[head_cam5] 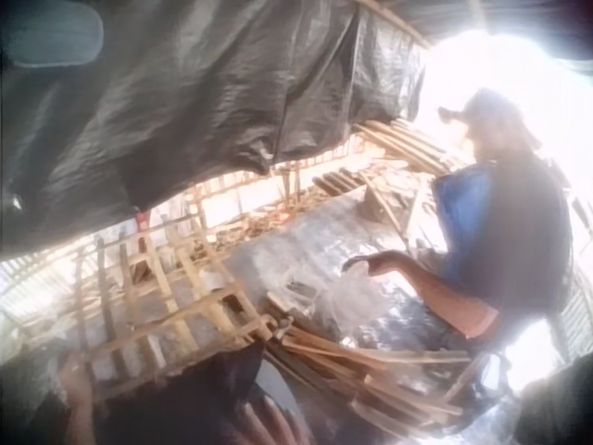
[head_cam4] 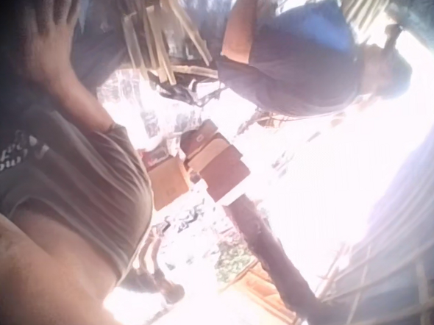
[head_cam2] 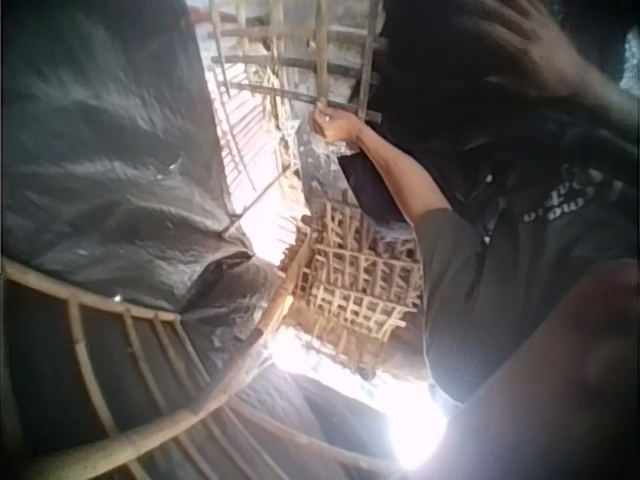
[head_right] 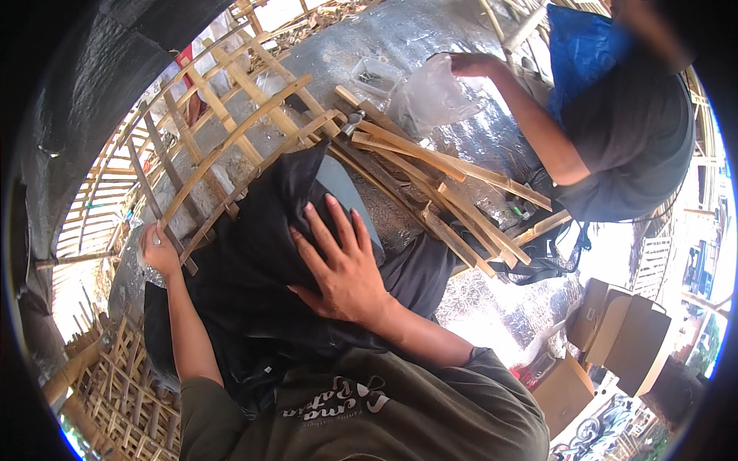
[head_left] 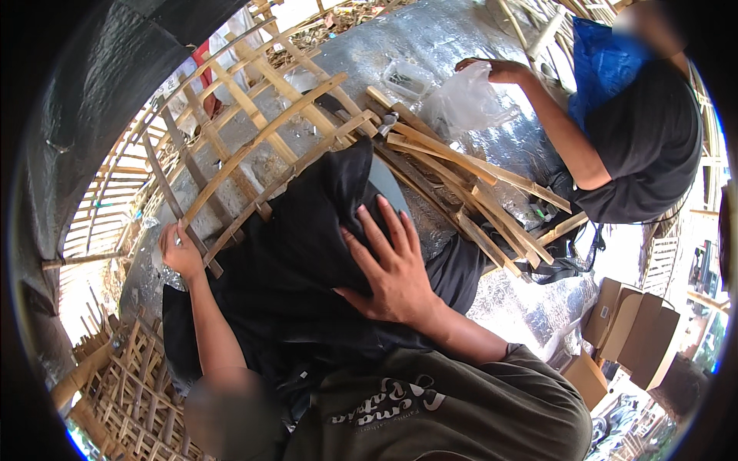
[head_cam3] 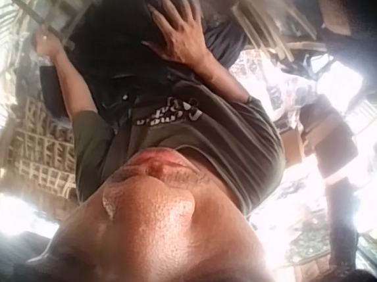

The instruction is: The person hammers nails into a wooden lattice frame using a hammer, then lifts and repositions the frame to continue nailing. The work is performed on a black tarp-covered surface with another person visible in the background.

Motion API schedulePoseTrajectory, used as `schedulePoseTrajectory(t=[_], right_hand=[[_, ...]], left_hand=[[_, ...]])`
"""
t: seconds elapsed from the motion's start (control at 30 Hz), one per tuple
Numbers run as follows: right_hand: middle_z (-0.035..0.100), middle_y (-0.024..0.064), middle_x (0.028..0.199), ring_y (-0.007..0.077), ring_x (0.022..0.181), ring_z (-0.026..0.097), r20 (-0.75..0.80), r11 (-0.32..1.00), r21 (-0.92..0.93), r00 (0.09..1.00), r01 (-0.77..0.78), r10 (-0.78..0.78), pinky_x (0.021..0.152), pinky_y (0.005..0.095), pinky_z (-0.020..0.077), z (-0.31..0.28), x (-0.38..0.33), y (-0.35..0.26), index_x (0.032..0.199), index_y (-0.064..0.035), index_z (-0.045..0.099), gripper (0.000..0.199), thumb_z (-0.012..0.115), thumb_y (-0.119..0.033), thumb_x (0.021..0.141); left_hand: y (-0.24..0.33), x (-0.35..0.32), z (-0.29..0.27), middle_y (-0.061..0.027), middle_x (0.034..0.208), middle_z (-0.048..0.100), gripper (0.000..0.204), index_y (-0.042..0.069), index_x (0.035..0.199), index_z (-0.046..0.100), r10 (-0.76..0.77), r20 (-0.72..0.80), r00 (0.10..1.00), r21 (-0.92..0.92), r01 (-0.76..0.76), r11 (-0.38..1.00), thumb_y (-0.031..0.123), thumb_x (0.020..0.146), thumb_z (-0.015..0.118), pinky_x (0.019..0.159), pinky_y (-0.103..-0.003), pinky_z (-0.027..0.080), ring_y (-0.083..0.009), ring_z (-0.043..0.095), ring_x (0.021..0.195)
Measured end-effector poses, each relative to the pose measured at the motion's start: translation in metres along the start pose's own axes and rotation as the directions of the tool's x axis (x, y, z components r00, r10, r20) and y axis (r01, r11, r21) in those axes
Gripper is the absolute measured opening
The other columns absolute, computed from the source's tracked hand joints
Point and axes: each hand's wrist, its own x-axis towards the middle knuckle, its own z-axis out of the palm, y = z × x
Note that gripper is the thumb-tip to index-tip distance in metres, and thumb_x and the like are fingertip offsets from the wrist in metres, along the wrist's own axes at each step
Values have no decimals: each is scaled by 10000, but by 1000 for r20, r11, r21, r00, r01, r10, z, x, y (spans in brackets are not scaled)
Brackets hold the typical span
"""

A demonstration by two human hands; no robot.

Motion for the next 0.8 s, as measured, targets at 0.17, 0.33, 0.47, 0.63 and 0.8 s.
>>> schedulePoseTrajectory(t=[0.17, 0.33, 0.47, 0.63, 0.8], right_hand=[[608, 224, 1336, 370, 1251, 599, -312, 894, 448, 934, -15, 172, 1031, 433, 477, -13, 5, 50, 1361, 19, 551, 607, 722, -332, 895], [703, 226, 1069, 447, 1001, 660, -425, 957, -78, 878, -280, 222, 873, 456, 537, -21, 31, 165, 1174, 20, 620, 293, 648, -180, 961], [702, 181, 987, 406, 955, 651, -292, 827, -428, 922, -364, 255, 827, 498, 528, -3, 24, 241, 1041, -53, 681, 239, 685, -252, 908], [679, 168, 983, 377, 920, 638, -306, 867, -430, 944, -252, 123, 800, 491, 520, -4, 19, 251, 925, -70, 712, 185, 690, -252, 899], [631, 167, 1069, 383, 915, 652, -284, 804, -500, 938, -321, 198, 766, 493, 535, -16, 29, 226, 1015, -68, 643, 179, 690, -204, 909]], left_hand=[[4, 3, -2, -147, 979, 737, 106, 2, 919, 738, 2, -13, 1000, 10, -2, 1000, 102, 886, 749, 831, -427, 556, -337, 696, 944], [6, 1, -7, -138, 949, 732, 71, 1, 887, 728, -65, -42, 997, -85, 61, 995, 65, 868, 753, 816, -416, 550, -329, 693, 898], [7, 0, -2, -130, 942, 733, 62, 11, 866, 723, -138, -54, 989, -112, 131, 985, 65, 862, 753, 827, -415, 540, -325, 688, 894], [13, 6, -2, -130, 927, 728, 74, 2, 860, 712, -167, -56, 984, -186, 154, 970, 63, 849, 753, 842, -429, 517, -338, 673, 878], [8, 4, -6, -108, 903, 729, 57, 8, 851, 714, -211, -95, 973, -257, 180, 949, 48, 843, 754, 846, -415, 503, -311, 671, 878]])
